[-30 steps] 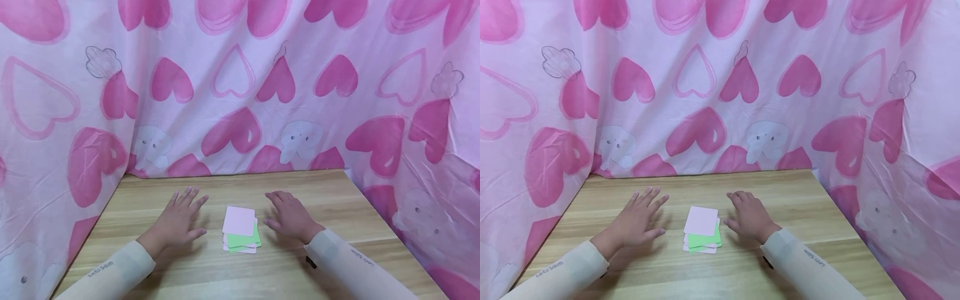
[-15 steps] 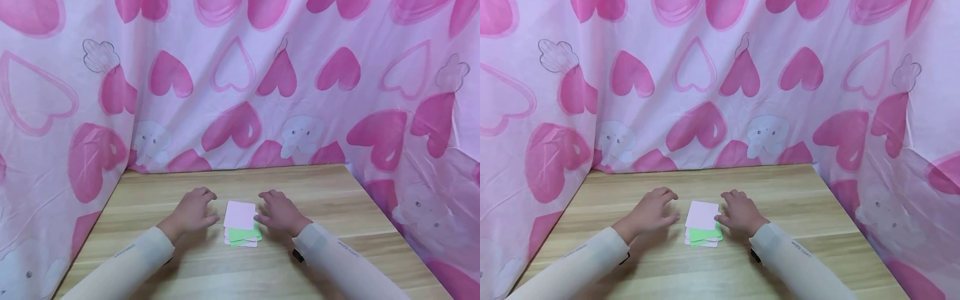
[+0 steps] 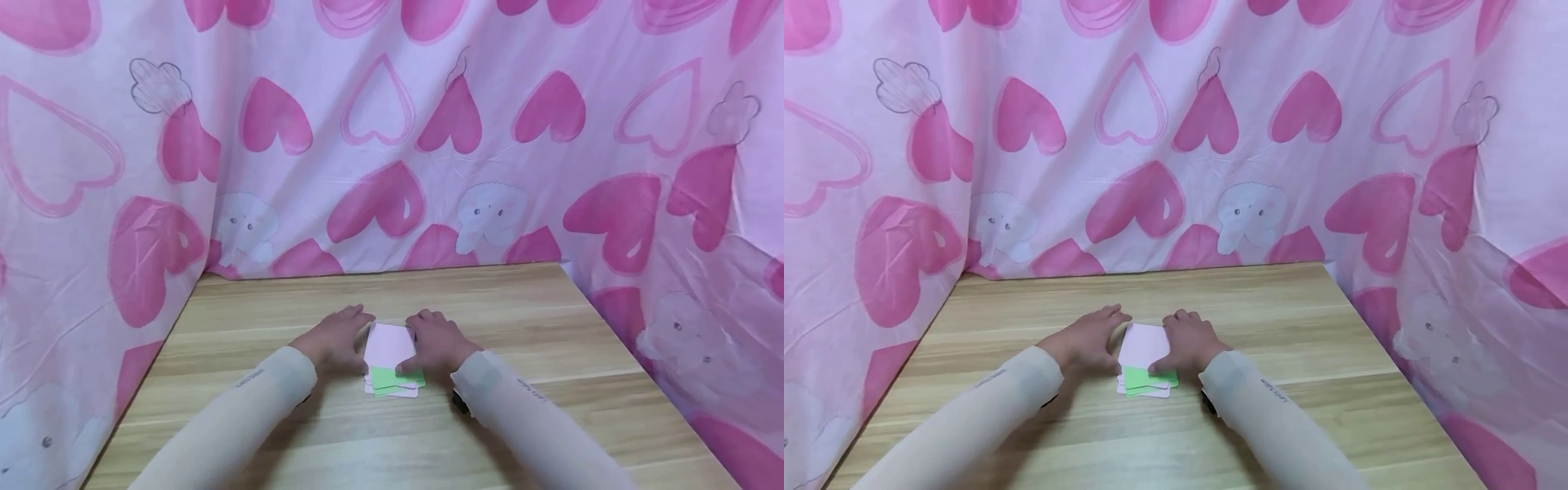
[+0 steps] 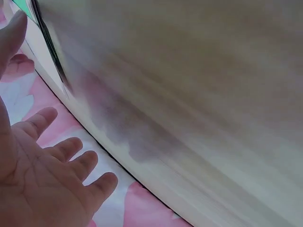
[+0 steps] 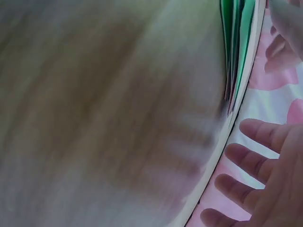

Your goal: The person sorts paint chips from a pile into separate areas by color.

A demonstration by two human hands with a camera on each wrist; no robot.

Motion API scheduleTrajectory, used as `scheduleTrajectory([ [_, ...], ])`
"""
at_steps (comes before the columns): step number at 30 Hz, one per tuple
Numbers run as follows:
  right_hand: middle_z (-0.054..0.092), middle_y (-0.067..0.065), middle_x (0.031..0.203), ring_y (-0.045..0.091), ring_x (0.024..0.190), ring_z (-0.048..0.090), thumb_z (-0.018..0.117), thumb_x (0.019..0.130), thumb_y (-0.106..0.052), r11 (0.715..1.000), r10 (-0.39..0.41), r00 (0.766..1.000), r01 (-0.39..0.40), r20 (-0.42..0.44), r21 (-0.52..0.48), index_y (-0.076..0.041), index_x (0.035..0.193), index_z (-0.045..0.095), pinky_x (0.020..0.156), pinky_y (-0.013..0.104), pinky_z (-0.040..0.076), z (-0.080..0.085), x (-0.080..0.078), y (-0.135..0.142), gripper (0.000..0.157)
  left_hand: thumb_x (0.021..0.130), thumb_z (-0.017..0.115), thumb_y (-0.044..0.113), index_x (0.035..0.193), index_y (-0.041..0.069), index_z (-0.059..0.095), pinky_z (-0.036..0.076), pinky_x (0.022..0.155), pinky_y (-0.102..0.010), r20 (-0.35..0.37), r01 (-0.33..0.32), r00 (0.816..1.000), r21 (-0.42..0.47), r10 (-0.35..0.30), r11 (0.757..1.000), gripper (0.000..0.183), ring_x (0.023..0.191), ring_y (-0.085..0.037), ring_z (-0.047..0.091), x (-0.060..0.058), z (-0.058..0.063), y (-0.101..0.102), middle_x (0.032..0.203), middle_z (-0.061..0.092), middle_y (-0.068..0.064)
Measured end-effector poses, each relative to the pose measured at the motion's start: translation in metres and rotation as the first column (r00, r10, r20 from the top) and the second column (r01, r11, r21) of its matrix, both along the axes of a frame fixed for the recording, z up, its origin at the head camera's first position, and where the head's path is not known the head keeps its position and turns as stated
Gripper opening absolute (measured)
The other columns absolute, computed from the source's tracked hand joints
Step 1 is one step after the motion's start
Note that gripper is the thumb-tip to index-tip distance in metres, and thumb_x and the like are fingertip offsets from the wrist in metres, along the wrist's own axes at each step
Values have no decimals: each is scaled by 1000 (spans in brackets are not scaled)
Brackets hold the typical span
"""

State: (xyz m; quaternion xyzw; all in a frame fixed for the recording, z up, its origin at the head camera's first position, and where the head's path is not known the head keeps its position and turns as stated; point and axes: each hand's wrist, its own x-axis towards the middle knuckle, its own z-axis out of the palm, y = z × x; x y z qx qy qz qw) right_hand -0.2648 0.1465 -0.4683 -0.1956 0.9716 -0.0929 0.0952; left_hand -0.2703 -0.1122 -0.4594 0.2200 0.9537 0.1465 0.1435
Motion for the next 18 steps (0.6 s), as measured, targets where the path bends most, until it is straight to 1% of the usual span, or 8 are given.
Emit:
scheduleTrajectory([
  [3, 58, 3, 140, 28, 129, 52, 83, 66, -80, 999, 22, 1000, -22, 14, 49, -16, 143, 58, 108, 54, 49, -3, 1, -3, 103, 74, 92, 48, 162, 26, 42, 27, 128, -56, 8, 5, 1000, -30, -5, 1000, 104, 163, -30, 19, -4, -1, 3, 175, 25, -7],
  [5, 59, 4, 139, 29, 127, 53, 84, 65, -79, 998, 22, 1000, -23, 18, 62, -15, 141, 59, 108, 54, 49, -5, 1, -4, 102, 74, 94, 46, 162, 24, 43, 27, 128, -57, 15, 14, 1000, -40, -14, 999, 104, 163, -31, 20, -7, -1, 4, 175, 25, -8],
  [8, 59, 5, 137, 29, 125, 54, 86, 65, -76, 998, 17, 1000, -18, 20, 62, -14, 139, 61, 107, 55, 49, -6, 1, -4, 100, 73, 95, 44, 160, 22, 46, 27, 128, -57, 18, 30, 999, -46, -30, 998, 102, 162, -33, 20, -9, -1, 6, 174, 27, -11],
  [12, 60, 5, 135, 28, 122, 55, 85, 67, -74, 998, 23, 1000, -23, 10, 64, -13, 137, 61, 105, 53, 51, -5, 1, -4, 96, 73, 95, 45, 155, 20, 51, 25, 130, -55, 6, 52, 999, -64, -52, 997, 96, 162, -32, 21, -11, -1, 8, 173, 30, -12],
  [16, 59, 5, 137, 28, 125, 54, 84, 69, -74, 997, 18, 1000, -18, 10, 71, -13, 139, 60, 108, 53, 50, -1, 1, -4, 96, 73, 95, 47, 151, 19, 54, 25, 130, -54, -2, 64, 998, -70, -64, 996, 92, 162, -31, 23, -14, -2, 10, 172, 32, -12],
  [18, 59, 5, 138, 29, 127, 54, 83, 69, -75, 998, 6, 1000, -7, 18, 61, -14, 141, 59, 110, 55, 48, 0, 1, -3, 98, 73, 94, 48, 151, 19, 54, 26, 129, -54, -1, 62, 998, -63, -62, 996, 92, 162, -31, 24, -15, -1, 10, 172, 32, -11],
])
